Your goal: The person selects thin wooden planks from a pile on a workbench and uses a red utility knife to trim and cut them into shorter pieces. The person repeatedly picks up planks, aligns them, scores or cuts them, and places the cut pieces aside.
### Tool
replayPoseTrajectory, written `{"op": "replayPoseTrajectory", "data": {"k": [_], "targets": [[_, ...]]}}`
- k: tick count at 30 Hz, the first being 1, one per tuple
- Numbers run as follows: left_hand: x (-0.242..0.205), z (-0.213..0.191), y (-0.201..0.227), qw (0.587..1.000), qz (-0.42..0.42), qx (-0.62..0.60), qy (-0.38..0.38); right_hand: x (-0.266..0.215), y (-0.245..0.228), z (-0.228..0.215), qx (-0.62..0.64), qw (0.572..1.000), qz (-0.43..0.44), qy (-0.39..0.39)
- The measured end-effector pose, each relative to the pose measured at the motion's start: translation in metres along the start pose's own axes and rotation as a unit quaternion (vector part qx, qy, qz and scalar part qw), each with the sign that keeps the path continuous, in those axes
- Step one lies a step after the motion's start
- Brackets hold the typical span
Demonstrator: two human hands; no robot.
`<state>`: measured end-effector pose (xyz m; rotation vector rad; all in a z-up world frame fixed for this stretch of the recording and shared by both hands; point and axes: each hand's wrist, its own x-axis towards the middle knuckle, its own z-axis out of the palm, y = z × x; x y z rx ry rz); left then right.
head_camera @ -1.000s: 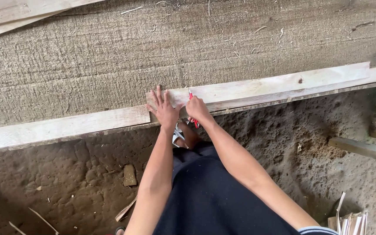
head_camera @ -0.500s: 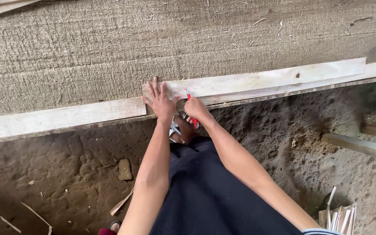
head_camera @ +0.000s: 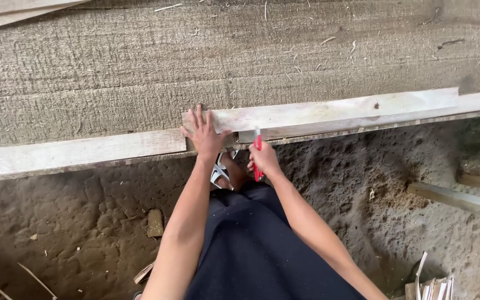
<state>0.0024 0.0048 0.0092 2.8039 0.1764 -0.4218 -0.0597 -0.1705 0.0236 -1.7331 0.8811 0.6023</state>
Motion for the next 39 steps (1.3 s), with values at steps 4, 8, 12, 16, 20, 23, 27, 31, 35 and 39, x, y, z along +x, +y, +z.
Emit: {"op": "replayPoseTrajectory", "data": {"k": [4, 8, 12, 16, 20, 23, 27, 31, 35, 39], "targets": [[0.006, 0.000, -0.005, 1.000, 0.011, 0.009, -0.008, 0.014, -0.005, -0.021, 0.180, 0.982, -0.023, 0.052], [0.013, 0.011, -0.018, 0.997, 0.079, 0.019, 0.013, 0.036, -0.002, -0.037, 0.246, 0.957, -0.039, 0.145], [0.028, 0.012, -0.025, 0.991, 0.124, 0.038, 0.013, 0.050, 0.001, -0.041, 0.278, 0.945, -0.030, 0.170], [0.038, 0.002, -0.026, 0.986, 0.162, 0.034, 0.021, 0.059, -0.004, -0.044, 0.348, 0.918, -0.020, 0.191], [0.050, -0.014, -0.027, 0.975, 0.221, -0.010, 0.032, 0.053, -0.030, -0.055, 0.412, 0.890, -0.031, 0.194], [0.052, -0.036, -0.030, 0.975, 0.217, -0.040, 0.034, 0.041, -0.053, -0.054, 0.388, 0.901, -0.052, 0.185], [0.061, -0.058, -0.043, 0.979, 0.181, -0.077, 0.046, 0.052, -0.078, -0.042, 0.348, 0.922, -0.077, 0.148], [0.074, -0.069, -0.061, 0.980, 0.153, -0.093, 0.082, 0.093, -0.091, -0.024, 0.336, 0.931, -0.102, 0.103], [0.085, -0.073, -0.087, 0.982, 0.120, -0.078, 0.125, 0.135, -0.099, -0.002, 0.291, 0.950, -0.094, 0.057], [0.089, -0.085, -0.111, 0.981, 0.107, -0.066, 0.150, 0.130, -0.118, 0.018, 0.264, 0.962, -0.064, 0.026]]}}
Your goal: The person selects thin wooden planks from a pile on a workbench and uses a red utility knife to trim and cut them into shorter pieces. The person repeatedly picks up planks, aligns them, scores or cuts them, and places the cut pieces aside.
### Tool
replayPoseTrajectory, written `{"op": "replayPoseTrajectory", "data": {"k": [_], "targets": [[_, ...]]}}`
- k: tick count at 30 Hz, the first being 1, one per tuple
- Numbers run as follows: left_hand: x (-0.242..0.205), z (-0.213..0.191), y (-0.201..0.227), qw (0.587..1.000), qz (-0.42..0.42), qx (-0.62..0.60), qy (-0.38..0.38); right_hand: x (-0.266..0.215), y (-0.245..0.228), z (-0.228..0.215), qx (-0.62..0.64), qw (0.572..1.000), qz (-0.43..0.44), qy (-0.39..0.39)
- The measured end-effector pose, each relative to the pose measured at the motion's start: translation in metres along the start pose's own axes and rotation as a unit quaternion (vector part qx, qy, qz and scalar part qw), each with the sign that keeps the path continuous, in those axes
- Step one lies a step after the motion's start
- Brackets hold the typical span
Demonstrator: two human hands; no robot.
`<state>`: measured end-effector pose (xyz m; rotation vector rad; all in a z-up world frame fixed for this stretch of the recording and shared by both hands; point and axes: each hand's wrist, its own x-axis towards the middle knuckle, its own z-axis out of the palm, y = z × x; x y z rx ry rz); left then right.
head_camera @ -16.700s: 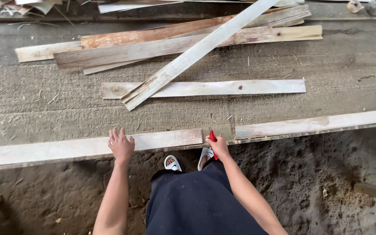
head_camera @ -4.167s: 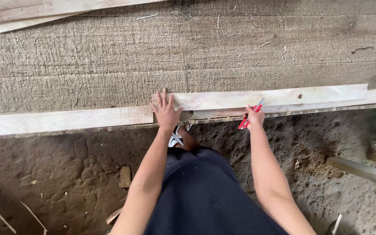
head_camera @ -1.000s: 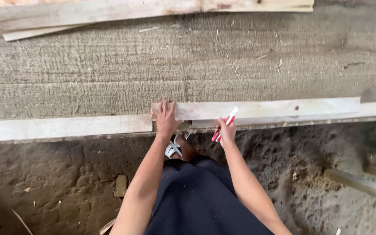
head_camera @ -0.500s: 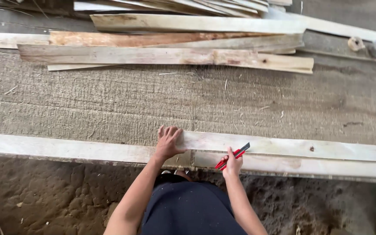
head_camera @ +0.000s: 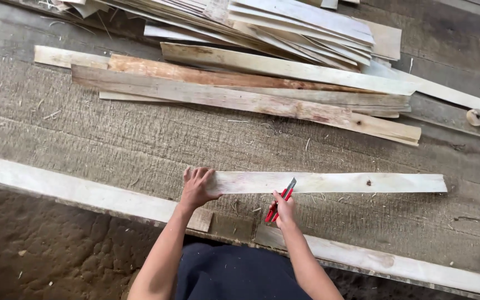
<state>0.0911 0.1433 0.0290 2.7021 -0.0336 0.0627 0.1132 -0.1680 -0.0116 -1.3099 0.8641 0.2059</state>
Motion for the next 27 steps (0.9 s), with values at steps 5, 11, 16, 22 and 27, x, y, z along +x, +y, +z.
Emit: {"op": "replayPoseTrajectory", "data": {"k": [5, 11, 16, 22, 27], "targets": [[0.022, -0.022, -0.050, 1.000, 0.008, -0.002, 0.012, -0.012, -0.007, 0.047, -0.031, 0.999, 0.006, -0.014], [0.068, -0.065, -0.141, 0.998, -0.011, 0.030, -0.051, -0.025, -0.022, 0.122, -0.096, 0.986, 0.058, -0.127], [0.106, -0.078, -0.229, 0.998, -0.036, 0.034, -0.050, -0.036, -0.025, 0.205, -0.116, 0.982, 0.073, -0.129], [0.134, -0.080, -0.287, 0.998, -0.022, 0.023, -0.049, -0.024, -0.017, 0.293, -0.143, 0.978, 0.044, -0.148], [0.194, -0.068, -0.337, 0.988, -0.030, 0.060, 0.141, -0.005, -0.039, 0.338, -0.257, 0.952, -0.031, -0.162]]}}
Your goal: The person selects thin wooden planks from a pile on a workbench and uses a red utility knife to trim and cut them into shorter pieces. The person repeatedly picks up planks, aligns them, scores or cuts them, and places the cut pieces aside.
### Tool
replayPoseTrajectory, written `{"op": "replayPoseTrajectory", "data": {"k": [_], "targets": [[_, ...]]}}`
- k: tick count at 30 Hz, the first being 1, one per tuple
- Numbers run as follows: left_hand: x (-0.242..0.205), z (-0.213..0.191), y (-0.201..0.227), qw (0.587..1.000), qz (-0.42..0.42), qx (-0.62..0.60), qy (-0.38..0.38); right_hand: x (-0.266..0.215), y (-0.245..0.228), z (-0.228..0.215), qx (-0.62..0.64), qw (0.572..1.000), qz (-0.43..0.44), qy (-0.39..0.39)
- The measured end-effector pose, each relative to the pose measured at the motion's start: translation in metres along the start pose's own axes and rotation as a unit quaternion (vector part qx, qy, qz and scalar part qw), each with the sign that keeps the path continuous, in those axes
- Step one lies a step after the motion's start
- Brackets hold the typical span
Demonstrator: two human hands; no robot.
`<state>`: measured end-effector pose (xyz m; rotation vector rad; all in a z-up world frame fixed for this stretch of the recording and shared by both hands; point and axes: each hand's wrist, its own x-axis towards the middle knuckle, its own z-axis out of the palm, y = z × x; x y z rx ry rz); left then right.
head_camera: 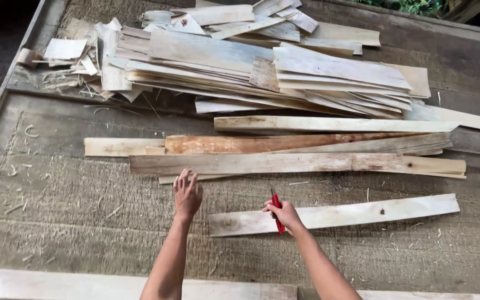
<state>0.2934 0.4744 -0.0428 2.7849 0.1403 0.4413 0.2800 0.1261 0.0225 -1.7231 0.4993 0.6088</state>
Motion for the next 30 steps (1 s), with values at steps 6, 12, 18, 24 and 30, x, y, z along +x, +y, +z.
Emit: {"op": "replayPoseTrajectory", "data": {"k": [6, 12, 18, 24, 30], "targets": [[0.093, -0.001, -0.029, 0.999, 0.001, 0.032, 0.028, 0.028, -0.123, 0.011, -0.101, 0.993, -0.056, 0.030], [0.102, 0.022, -0.041, 0.999, -0.026, 0.030, 0.002, 0.131, -0.232, 0.042, -0.139, 0.984, -0.116, -0.002], [0.098, 0.030, -0.040, 0.996, 0.002, 0.080, 0.032, 0.220, -0.339, 0.080, -0.210, 0.964, -0.164, -0.009], [0.100, 0.033, -0.041, 0.995, 0.004, 0.092, 0.033, 0.314, -0.394, 0.108, -0.275, 0.930, -0.236, 0.069], [0.099, 0.034, -0.043, 0.995, 0.006, 0.094, 0.017, 0.365, -0.444, 0.126, -0.282, 0.930, -0.214, 0.102]]}}
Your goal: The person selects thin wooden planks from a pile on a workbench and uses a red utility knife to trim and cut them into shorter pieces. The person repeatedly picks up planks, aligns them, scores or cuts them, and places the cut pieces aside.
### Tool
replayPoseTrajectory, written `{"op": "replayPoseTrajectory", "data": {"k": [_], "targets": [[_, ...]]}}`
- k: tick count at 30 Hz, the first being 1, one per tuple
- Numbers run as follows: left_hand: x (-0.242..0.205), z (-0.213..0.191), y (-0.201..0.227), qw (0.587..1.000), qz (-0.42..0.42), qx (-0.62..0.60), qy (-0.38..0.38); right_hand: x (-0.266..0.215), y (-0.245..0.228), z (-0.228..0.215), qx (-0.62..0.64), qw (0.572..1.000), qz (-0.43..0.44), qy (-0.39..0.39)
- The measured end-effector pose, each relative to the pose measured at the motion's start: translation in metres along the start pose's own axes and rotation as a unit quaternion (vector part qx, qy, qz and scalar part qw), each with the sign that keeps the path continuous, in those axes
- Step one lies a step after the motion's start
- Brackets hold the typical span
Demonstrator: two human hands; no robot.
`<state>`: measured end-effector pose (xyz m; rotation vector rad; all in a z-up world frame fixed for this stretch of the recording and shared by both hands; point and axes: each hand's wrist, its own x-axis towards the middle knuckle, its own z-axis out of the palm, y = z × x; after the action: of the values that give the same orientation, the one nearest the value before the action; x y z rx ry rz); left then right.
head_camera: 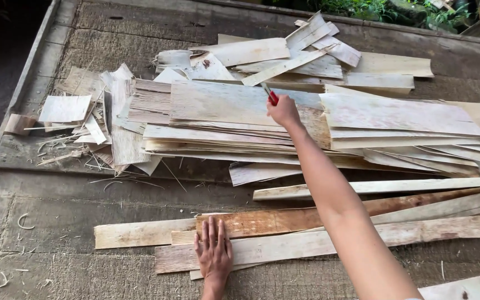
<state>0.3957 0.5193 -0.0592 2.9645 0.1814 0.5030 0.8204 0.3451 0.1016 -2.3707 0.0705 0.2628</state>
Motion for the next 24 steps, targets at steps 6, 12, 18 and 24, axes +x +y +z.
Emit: {"op": "replayPoseTrajectory", "data": {"k": [6, 12, 18, 24], "targets": [[0.003, -0.010, 0.001, 1.000, -0.001, 0.003, 0.004, 0.084, 0.022, 0.035, -0.035, 0.997, -0.023, 0.063], [-0.003, 0.002, 0.000, 1.000, -0.017, -0.006, -0.006, 0.123, 0.015, 0.050, -0.056, 0.998, 0.011, 0.028], [0.003, -0.006, 0.002, 0.999, -0.009, -0.007, 0.040, 0.109, -0.012, 0.040, 0.125, 0.983, 0.137, 0.010], [-0.001, 0.002, 0.001, 1.000, -0.016, -0.009, -0.007, 0.099, -0.012, 0.027, 0.224, 0.965, 0.118, 0.066]]}}
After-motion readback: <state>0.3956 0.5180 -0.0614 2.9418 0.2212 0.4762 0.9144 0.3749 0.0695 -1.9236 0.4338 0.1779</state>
